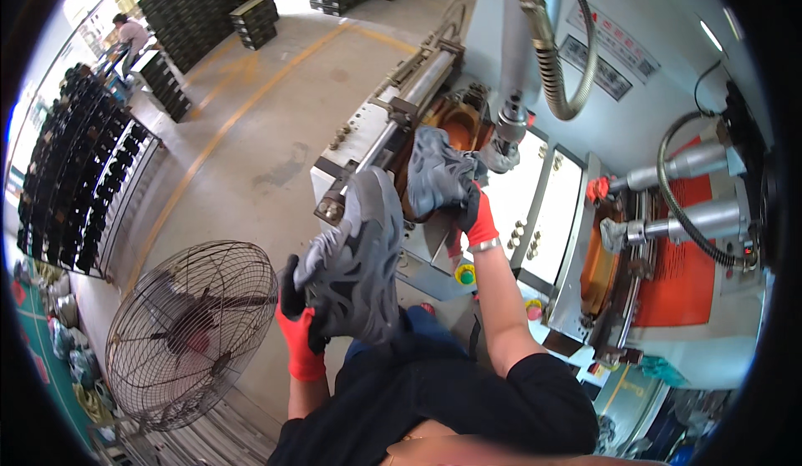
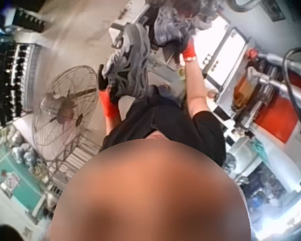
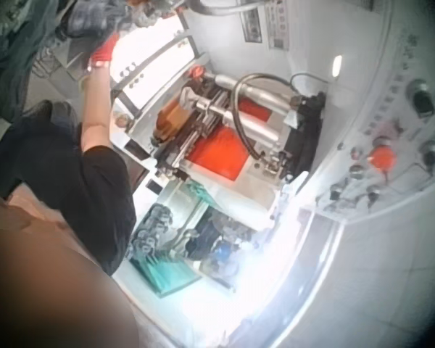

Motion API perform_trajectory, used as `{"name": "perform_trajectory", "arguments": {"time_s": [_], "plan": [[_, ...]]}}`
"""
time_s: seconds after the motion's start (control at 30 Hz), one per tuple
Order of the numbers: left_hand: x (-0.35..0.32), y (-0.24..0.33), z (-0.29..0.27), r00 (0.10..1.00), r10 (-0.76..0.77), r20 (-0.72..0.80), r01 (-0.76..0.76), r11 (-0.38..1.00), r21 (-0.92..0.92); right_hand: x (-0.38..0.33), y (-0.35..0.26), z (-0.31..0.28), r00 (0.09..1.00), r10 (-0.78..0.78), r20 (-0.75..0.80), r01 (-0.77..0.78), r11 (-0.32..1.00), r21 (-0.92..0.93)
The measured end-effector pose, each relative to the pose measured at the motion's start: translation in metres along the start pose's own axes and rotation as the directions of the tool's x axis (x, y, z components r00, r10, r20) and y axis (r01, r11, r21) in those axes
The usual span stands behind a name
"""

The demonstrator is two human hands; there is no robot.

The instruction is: The person picks up pairs of grey sneakers from a conveyor belt, places them onto a machine, and then removes them to place them back on the belt. The person repeats this process for multiple pairs of shoes.

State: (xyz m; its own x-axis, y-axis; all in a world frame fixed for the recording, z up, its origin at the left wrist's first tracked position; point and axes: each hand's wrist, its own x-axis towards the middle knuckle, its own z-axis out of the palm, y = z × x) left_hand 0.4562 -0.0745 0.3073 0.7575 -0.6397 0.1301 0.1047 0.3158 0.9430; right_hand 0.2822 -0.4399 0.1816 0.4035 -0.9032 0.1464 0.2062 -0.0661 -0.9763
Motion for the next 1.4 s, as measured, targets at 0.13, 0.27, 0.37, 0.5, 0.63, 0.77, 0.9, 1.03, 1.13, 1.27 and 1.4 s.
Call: {"name": "perform_trajectory", "arguments": {"time_s": [0.13, 0.27, 0.37, 0.5, 0.63, 0.77, 0.9, 1.03, 1.13, 1.27, 1.4], "plan": [[0.037, 0.013, 0.018, 0.998, 0.023, 0.053, -0.023, 1.0, -0.001, -0.105, -0.047, -0.028, 0.917, -0.373, 0.139, 0.382, 0.727, -0.571], [0.082, 0.024, 0.044, 0.98, -0.063, 0.19, 0.069, 0.997, -0.026, -0.197, -0.061, -0.058, 0.947, -0.315, 0.066, 0.287, 0.733, -0.617], [0.129, -0.021, 0.062, 0.953, -0.175, 0.249, 0.187, 0.982, -0.028, -0.227, -0.133, -0.048, 0.839, 0.512, -0.181, -0.396, 0.805, 0.441], [0.198, -0.083, 0.132, 0.864, -0.298, 0.406, 0.349, 0.936, -0.055, -0.277, -0.138, -0.074, 0.899, 0.2, -0.389, -0.215, 0.977, 0.006], [0.277, -0.191, 0.188, 0.91, -0.085, 0.406, -0.019, 0.969, 0.247, -0.323, -0.139, -0.101, 0.783, 0.284, -0.554, -0.287, 0.954, 0.084], [0.28, -0.224, 0.262, 0.887, -0.015, 0.461, -0.368, 0.579, 0.728, -0.36, -0.135, -0.127, 0.812, -0.048, -0.582, -0.288, 0.834, -0.471], [0.257, -0.278, 0.272, 0.882, -0.039, 0.469, -0.429, 0.346, 0.835, -0.356, -0.152, -0.132, 0.81, -0.119, -0.574, -0.293, 0.766, -0.572], [0.256, -0.287, 0.275, 0.879, -0.079, 0.471, -0.433, 0.284, 0.856, -0.355, -0.151, -0.133, 0.767, -0.267, -0.583, -0.315, 0.634, -0.706], [0.259, -0.288, 0.275, 0.875, -0.069, 0.479, -0.443, 0.287, 0.85, -0.343, -0.158, -0.144, 0.808, -0.117, -0.578, -0.323, 0.732, -0.6], [0.256, -0.282, 0.277, 0.874, -0.085, 0.479, -0.436, 0.301, 0.848, -0.329, -0.157, -0.141, 0.864, -0.209, -0.457, -0.194, 0.701, -0.687], [0.257, -0.272, 0.281, 0.889, -0.147, 0.434, -0.367, 0.34, 0.866, -0.337, -0.155, -0.124, 0.849, -0.152, -0.505, -0.235, 0.749, -0.62]]}}
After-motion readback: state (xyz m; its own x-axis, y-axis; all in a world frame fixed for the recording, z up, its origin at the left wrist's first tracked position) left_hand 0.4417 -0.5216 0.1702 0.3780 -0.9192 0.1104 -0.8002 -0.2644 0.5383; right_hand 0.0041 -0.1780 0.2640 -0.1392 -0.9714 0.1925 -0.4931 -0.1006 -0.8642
